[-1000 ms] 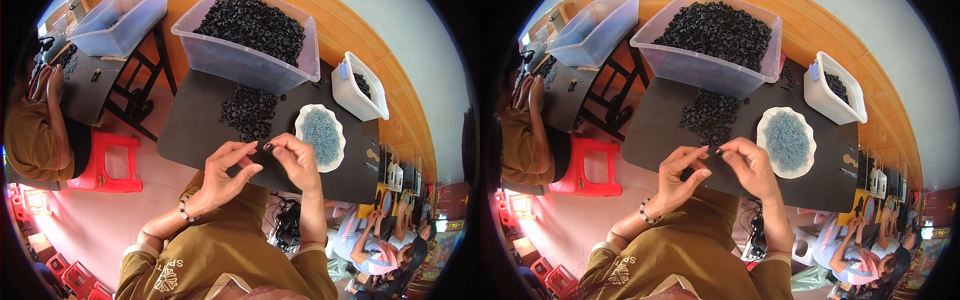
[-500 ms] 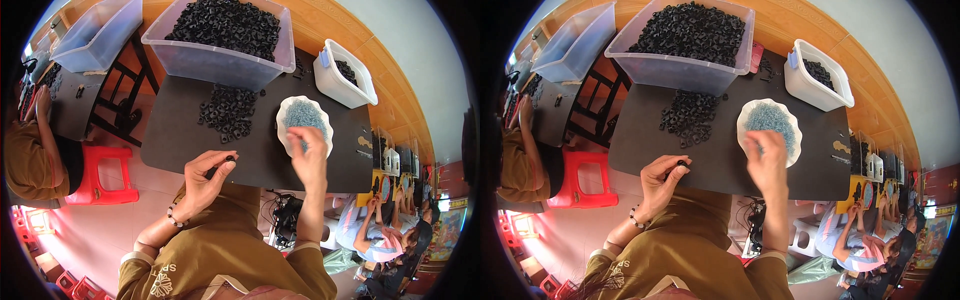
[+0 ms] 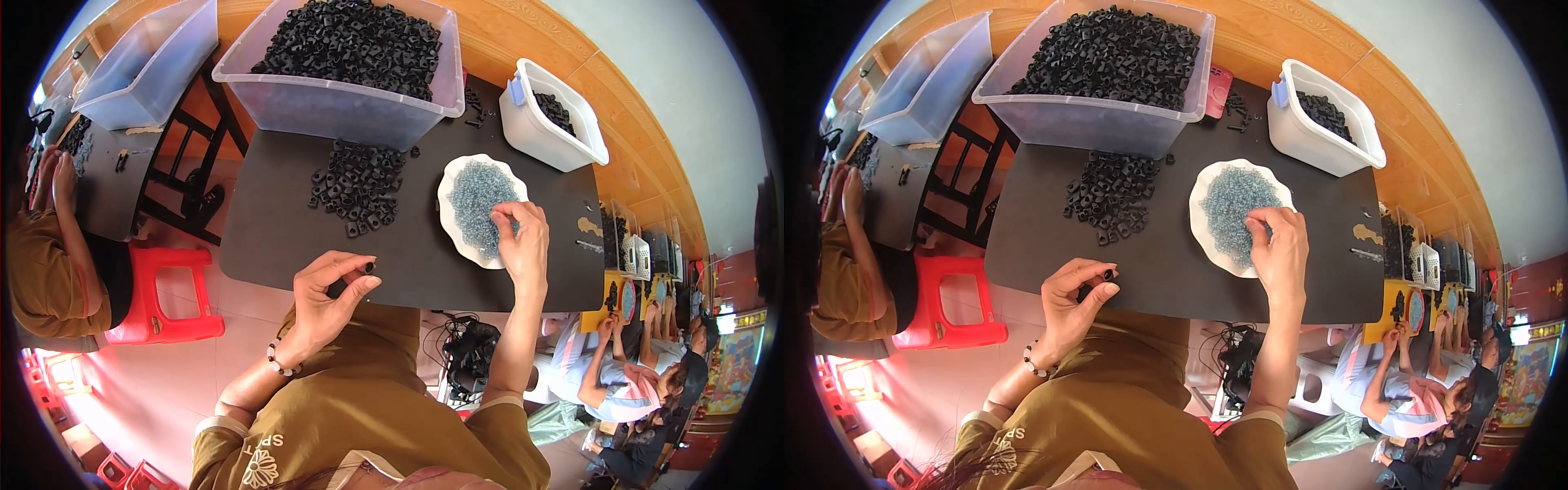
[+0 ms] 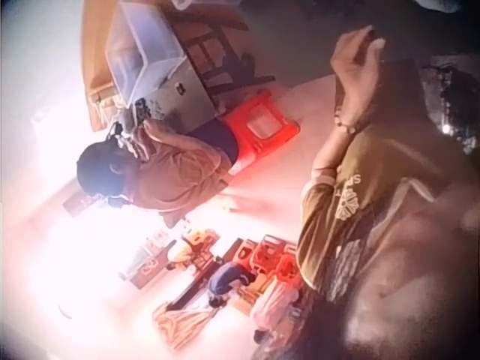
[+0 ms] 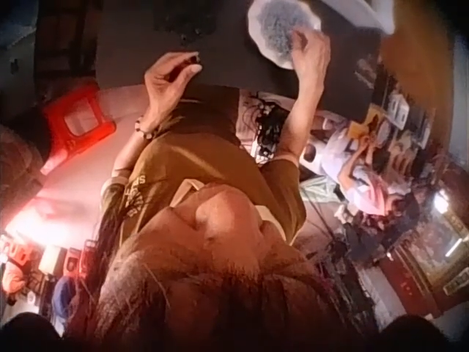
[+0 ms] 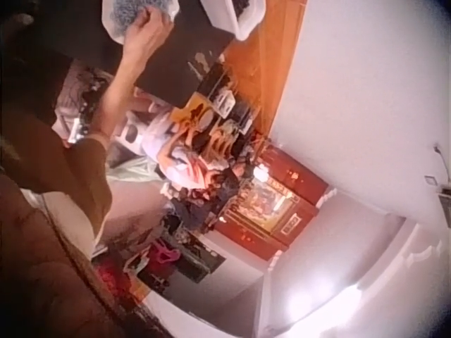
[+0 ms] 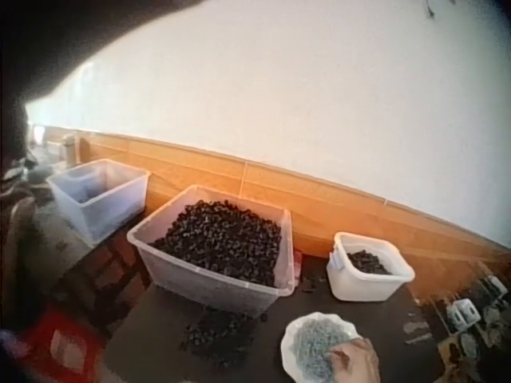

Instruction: The person assembles plastic cord locks by picking up small springs and plastic parts from the table and inserting the springs into the plastic pieces by hand.

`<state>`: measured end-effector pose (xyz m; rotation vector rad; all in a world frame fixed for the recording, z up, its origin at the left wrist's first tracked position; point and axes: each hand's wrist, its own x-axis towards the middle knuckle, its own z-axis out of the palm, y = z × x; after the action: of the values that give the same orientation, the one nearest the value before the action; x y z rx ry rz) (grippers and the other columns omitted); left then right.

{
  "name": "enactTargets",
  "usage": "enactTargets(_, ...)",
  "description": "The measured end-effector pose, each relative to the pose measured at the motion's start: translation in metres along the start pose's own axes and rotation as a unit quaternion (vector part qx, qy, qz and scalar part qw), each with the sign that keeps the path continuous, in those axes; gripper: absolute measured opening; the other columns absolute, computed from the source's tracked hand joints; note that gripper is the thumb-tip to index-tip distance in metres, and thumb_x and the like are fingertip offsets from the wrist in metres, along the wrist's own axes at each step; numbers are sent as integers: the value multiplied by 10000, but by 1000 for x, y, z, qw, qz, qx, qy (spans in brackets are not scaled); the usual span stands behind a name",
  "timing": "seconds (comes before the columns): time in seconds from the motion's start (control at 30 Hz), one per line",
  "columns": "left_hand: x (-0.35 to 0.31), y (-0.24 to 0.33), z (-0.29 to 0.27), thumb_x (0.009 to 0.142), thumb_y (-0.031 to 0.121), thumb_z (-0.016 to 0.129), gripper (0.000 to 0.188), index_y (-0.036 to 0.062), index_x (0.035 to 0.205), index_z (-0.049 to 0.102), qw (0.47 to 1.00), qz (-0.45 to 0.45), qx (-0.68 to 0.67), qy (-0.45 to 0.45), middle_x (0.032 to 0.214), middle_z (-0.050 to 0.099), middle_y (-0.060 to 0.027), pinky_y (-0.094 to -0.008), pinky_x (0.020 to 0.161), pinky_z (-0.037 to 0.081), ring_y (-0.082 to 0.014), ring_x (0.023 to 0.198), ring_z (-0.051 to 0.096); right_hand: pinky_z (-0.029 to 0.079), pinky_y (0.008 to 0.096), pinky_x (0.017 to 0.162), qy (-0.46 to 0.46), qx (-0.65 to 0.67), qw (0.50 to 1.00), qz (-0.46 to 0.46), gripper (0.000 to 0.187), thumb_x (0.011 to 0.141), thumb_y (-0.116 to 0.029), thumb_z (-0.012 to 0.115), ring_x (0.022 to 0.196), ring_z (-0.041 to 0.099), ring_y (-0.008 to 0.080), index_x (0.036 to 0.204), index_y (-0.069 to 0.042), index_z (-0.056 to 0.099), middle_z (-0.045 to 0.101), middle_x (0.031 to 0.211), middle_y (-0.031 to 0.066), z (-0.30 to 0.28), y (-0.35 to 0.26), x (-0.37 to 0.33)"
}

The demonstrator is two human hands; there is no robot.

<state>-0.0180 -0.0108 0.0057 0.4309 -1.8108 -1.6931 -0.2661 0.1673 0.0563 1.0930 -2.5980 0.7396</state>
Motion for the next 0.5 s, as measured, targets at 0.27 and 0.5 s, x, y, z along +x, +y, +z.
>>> enactTargets(0.27,-1,1,0,835,87,808,246,24,1066,750,1000,-5,-9,13,973,701,-69,-249,755,522,-110,795,622,492,363,785,23,99,994,47,40,899,-72,690,853,601,255,915,-36,691,666,891,103,-6,-2,1)
enactTargets(0.5,2,8,4,826,60,806,243,12,1057,745,1000,-15,-1,-13,930,718,-72,-260,736,537,-119,784,647,493,310,754,-81,305,948,36,111,906,-95,712,811,616,212,882,3,666,660,850,94,-16,-39,-14)
